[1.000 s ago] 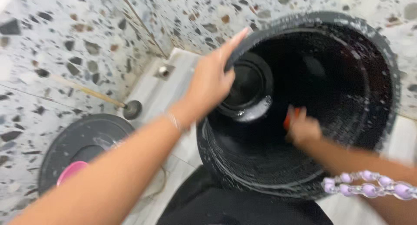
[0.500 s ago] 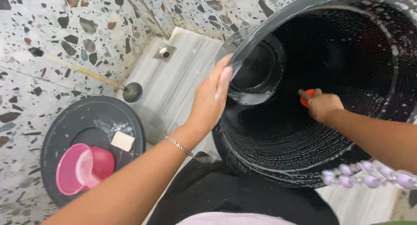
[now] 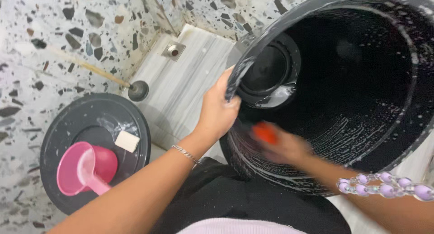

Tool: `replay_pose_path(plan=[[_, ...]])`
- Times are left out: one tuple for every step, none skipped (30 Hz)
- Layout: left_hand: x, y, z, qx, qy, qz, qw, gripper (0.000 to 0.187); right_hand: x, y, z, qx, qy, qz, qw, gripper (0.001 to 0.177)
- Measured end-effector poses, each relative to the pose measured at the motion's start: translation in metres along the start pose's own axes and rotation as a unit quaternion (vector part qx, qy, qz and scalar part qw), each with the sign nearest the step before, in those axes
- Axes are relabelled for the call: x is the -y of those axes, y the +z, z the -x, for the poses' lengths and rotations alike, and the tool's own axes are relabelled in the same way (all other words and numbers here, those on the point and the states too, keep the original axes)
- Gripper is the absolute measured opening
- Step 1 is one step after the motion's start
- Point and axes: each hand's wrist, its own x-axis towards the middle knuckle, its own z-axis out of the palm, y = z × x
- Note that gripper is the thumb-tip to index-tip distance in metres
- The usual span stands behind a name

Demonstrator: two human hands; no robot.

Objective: The person scrubs a large black bucket and a smaller transparent bowl using a brush with soap, and then rinses them under a running faucet.

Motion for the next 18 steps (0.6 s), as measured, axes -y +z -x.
replay_pose_path(plan=[[0.000, -0.001, -0.001, 0.014, -0.028, -0.011, 0.999, 0.069, -0.024, -0.031, -0.003, 0.035, 0.030, 0.245, 0.968, 0.085], [-0.001, 0.002, 0.001, 0.013, -0.001, 0.006, 1.000, 0.071, -0.051, -0.067, -0.004, 0.071, 0.060, 0.478, 0.873, 0.082], [-0.001, 0.007, 0.005, 0.012, 0.026, 0.023, 0.999, 0.072, -0.071, -0.093, -0.007, -0.029, 0.005, 0.523, 0.852, 0.079], [-0.001, 0.008, 0.004, 0.007, 0.057, 0.037, 0.998, 0.074, -0.076, -0.103, -0.023, -0.134, -0.054, 0.561, 0.815, 0.077], [-0.002, 0.012, 0.005, 0.015, 0.048, 0.053, 0.997, 0.076, -0.077, -0.088, -0.030, -0.108, -0.018, 0.541, 0.834, 0.071], [-0.002, 0.012, 0.005, 0.020, 0.044, 0.059, 0.997, 0.077, -0.067, -0.065, -0.041, -0.069, 0.028, 0.456, 0.887, 0.072], [-0.001, 0.010, 0.001, 0.026, 0.039, 0.066, 0.997, 0.079, -0.048, -0.034, -0.054, -0.049, 0.064, 0.355, 0.931, 0.073], [0.001, 0.008, 0.000, 0.032, 0.019, 0.069, 0.997, 0.079, -0.028, 0.004, -0.053, -0.027, 0.079, 0.247, 0.965, 0.074], [0.005, 0.007, -0.001, 0.038, -0.002, 0.073, 0.997, 0.078, -0.005, 0.037, -0.056, -0.037, 0.058, 0.097, 0.993, 0.075], [0.010, 0.005, -0.003, 0.051, -0.020, 0.077, 0.996, 0.078, 0.021, 0.060, -0.067, -0.075, -0.024, -0.128, 0.989, 0.076], [0.016, 0.002, -0.005, 0.038, -0.004, 0.059, 0.998, 0.077, 0.038, 0.073, -0.074, -0.089, -0.083, -0.289, 0.949, 0.077], [0.021, 0.000, -0.008, 0.033, 0.014, 0.047, 0.998, 0.076, 0.042, 0.074, -0.075, -0.094, -0.116, -0.365, 0.919, 0.079], [0.025, -0.001, -0.010, 0.027, 0.032, 0.035, 0.998, 0.075, 0.031, 0.062, -0.071, -0.048, -0.100, -0.277, 0.955, 0.076], [0.029, -0.003, -0.011, 0.024, 0.028, 0.041, 0.998, 0.075, 0.009, 0.042, -0.060, 0.007, -0.080, -0.185, 0.979, 0.074], [0.033, -0.006, -0.013, 0.022, 0.024, 0.046, 0.998, 0.074, -0.012, 0.022, -0.047, 0.062, -0.060, -0.091, 0.992, 0.071], [0.037, -0.010, -0.009, 0.013, 0.017, 0.048, 0.999, 0.074, -0.026, 0.003, -0.041, 0.045, -0.028, 0.041, 0.998, 0.076], [0.039, -0.013, 0.001, 0.010, 0.005, 0.041, 0.999, 0.074, -0.037, -0.021, -0.035, 0.027, 0.003, 0.172, 0.985, 0.081], [0.038, -0.015, 0.007, 0.007, 0.001, 0.034, 0.999, 0.075, -0.041, -0.048, -0.034, -0.002, 0.031, 0.298, 0.954, 0.086]])
